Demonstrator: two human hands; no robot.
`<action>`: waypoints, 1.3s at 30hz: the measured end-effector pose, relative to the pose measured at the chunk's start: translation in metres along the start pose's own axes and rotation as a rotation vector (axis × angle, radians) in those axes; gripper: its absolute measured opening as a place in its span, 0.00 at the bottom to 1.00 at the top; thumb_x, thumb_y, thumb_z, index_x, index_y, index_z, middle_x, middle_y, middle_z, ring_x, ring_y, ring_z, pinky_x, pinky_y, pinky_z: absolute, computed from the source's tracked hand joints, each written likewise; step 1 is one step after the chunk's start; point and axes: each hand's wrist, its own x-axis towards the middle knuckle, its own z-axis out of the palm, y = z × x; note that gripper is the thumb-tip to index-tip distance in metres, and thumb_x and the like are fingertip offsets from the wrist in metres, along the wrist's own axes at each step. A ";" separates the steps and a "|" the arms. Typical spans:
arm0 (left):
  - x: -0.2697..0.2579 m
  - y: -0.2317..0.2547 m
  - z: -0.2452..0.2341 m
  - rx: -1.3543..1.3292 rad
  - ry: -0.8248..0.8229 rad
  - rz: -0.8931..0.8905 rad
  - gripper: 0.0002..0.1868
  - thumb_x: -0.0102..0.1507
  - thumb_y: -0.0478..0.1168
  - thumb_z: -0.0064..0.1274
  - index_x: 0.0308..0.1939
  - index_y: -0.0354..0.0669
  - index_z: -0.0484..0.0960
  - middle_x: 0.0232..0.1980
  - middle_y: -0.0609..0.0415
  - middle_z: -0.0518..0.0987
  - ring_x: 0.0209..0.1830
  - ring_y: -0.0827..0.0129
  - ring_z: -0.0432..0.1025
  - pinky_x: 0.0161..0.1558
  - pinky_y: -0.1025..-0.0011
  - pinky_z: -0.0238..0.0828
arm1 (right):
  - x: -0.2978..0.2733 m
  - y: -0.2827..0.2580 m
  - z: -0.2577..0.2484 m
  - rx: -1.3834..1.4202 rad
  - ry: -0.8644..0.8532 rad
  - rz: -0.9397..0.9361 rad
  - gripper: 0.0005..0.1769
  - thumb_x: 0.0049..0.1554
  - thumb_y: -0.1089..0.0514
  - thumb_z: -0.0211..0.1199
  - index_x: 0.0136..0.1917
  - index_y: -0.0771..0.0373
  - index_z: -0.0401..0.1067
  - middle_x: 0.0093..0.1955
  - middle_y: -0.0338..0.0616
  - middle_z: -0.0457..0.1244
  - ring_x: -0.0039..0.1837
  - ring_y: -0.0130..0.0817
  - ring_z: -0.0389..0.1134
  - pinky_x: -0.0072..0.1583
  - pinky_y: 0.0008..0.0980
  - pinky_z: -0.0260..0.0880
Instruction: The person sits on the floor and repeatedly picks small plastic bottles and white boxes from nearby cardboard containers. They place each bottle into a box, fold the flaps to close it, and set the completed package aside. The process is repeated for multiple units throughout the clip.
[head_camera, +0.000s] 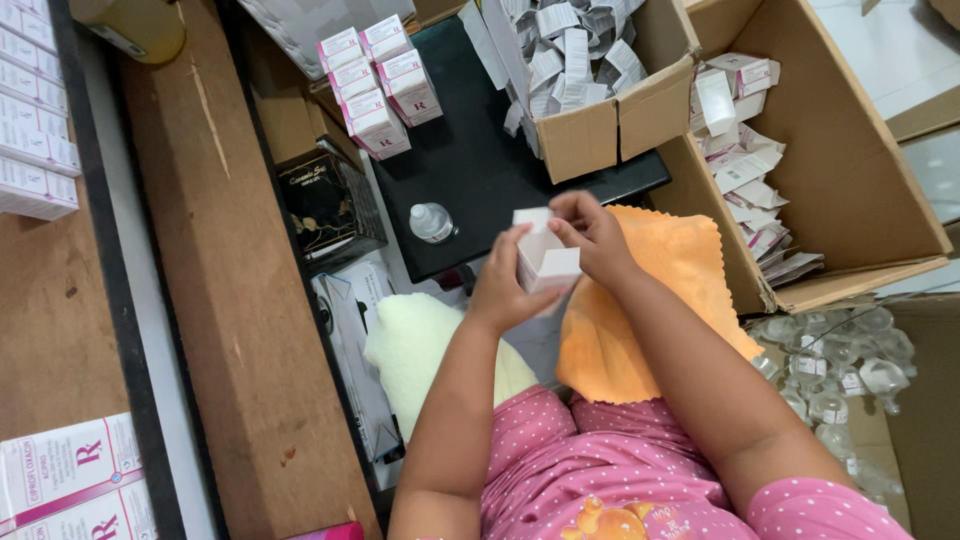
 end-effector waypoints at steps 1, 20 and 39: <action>0.002 -0.003 0.002 0.036 0.070 0.046 0.52 0.49 0.49 0.74 0.71 0.41 0.62 0.65 0.41 0.72 0.65 0.45 0.70 0.64 0.58 0.69 | 0.001 -0.003 0.000 0.027 0.007 -0.103 0.18 0.62 0.52 0.64 0.61 0.62 0.69 0.55 0.40 0.63 0.57 0.28 0.64 0.61 0.29 0.66; 0.020 -0.036 0.034 -0.030 0.516 -0.031 0.58 0.52 0.41 0.74 0.76 0.35 0.49 0.68 0.34 0.62 0.68 0.43 0.65 0.66 0.55 0.66 | -0.014 -0.029 0.027 -0.209 -0.070 -0.085 0.34 0.60 0.52 0.67 0.75 0.58 0.60 0.70 0.46 0.60 0.66 0.39 0.66 0.66 0.36 0.69; 0.054 -0.045 0.030 0.020 0.361 -0.062 0.59 0.51 0.31 0.64 0.80 0.43 0.44 0.80 0.25 0.46 0.79 0.30 0.50 0.72 0.52 0.58 | 0.082 -0.028 0.009 -0.608 0.127 -0.236 0.16 0.62 0.54 0.65 0.60 0.64 0.73 0.64 0.58 0.63 0.66 0.53 0.64 0.65 0.42 0.65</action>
